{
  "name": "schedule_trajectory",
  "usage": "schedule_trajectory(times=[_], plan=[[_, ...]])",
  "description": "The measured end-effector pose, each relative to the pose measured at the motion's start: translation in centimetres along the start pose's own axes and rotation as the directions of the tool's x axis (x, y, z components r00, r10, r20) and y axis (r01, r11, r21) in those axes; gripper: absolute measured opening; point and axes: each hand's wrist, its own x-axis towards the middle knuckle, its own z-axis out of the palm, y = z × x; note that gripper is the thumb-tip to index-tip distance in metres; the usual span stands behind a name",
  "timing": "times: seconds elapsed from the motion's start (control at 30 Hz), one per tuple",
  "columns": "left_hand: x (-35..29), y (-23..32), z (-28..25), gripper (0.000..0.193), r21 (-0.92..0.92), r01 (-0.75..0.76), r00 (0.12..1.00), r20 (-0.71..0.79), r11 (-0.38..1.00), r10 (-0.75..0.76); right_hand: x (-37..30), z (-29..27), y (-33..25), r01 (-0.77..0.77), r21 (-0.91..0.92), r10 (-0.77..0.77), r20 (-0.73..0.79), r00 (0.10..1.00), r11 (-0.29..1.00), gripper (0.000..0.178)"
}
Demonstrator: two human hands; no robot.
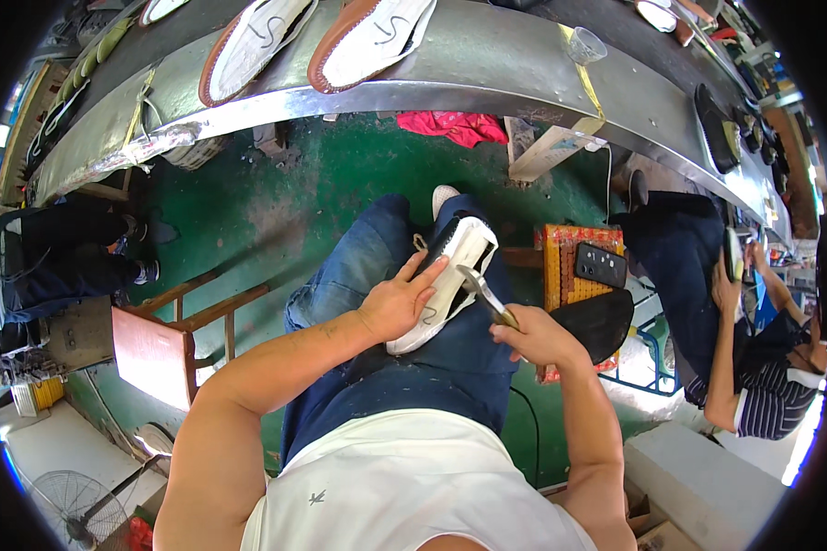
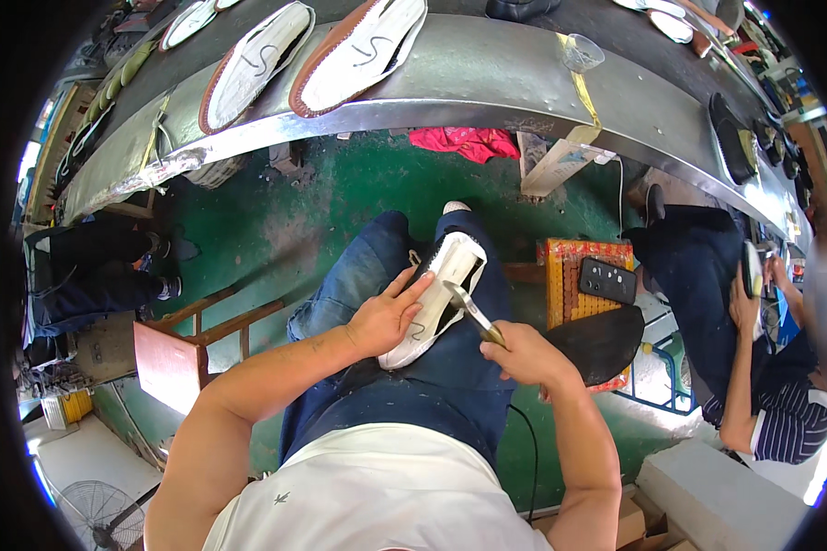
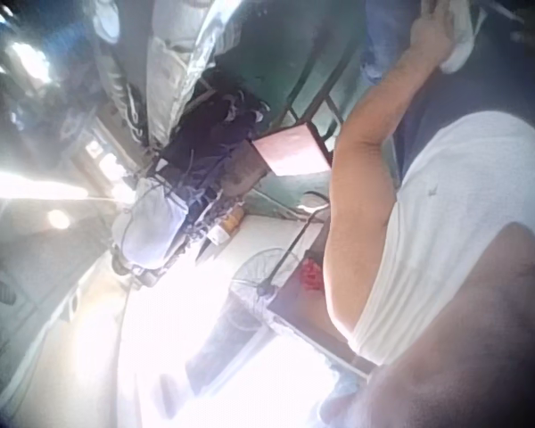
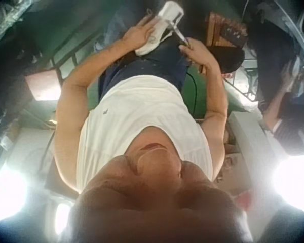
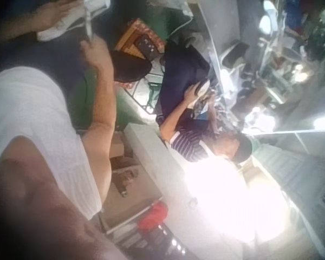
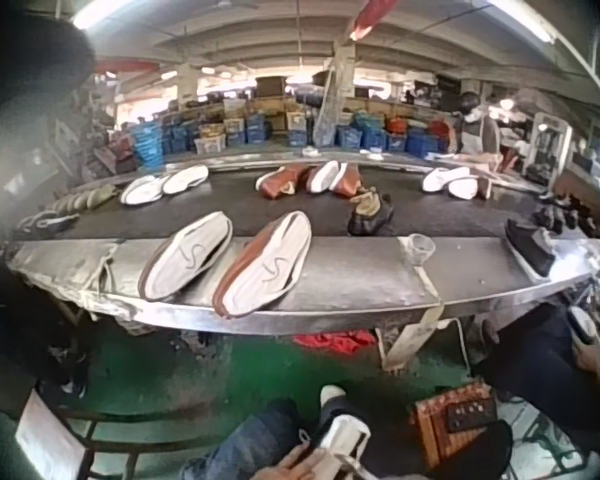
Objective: Assembling shoe uppers onto lasts using pliers and manual adjustment on a factory production line.
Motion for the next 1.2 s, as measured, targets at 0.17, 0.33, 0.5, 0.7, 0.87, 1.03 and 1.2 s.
schedule_trajectory(times=[0.17, 0.33, 0.5, 0.7, 0.87, 1.03, 1.2], plan=[[0.3, 1.3, -1.0, 0.061, 0.062, 0.043, 0.987, 0.149, 0.997, -0.052, 3.6, 1.7, -1.4, 0.337, -0.229, -0.407, -0.49, 0.771, 0.913, 0.032], [0.5, 3.2, -3.3, 0.064, 0.219, 0.052, 0.961, 0.255, 0.974, -0.108, 4.9, 1.9, -1.3, 0.238, -0.468, -0.439, -0.385, 0.812, 0.851, 0.039], [-3.3, -3.1, 2.1, 0.074, -0.086, -0.119, 0.975, -0.197, 0.989, 0.1, 4.0, 2.9, -1.0, 0.173, -0.492, -0.36, -0.316, 0.878, 0.853, 0.037], [-4.6, 0.1, 0.7, 0.087, -0.416, 0.24, 0.965, 0.008, 0.877, -0.26, 2.2, 6.8, 0.1, 0.227, -0.482, -0.39, -0.27, 0.88, 0.846, 0.036], [-3.0, 2.1, -5.0, 0.106, -0.261, 0.387, 0.887, 0.366, 0.885, -0.28, 0.9, 6.9, 3.1, 0.278, 0.054, -0.244, -0.344, 0.907, 0.959, 0.04], [-2.7, 4.6, -12.2, 0.084, -0.27, 0.043, 0.996, -0.069, 0.962, -0.064, 0.4, 7.9, 8.0, 0.392, 0.516, -0.103, -0.5, 0.86, 0.762, 0.046], [2.6, 8.7, -14.0, 0.076, -0.607, -0.222, 0.959, -0.279, 0.763, 0.056, -0.7, 7.7, 8.9, 0.327, 0.59, -0.033, -0.453, 0.891, 0.738, 0.04]])
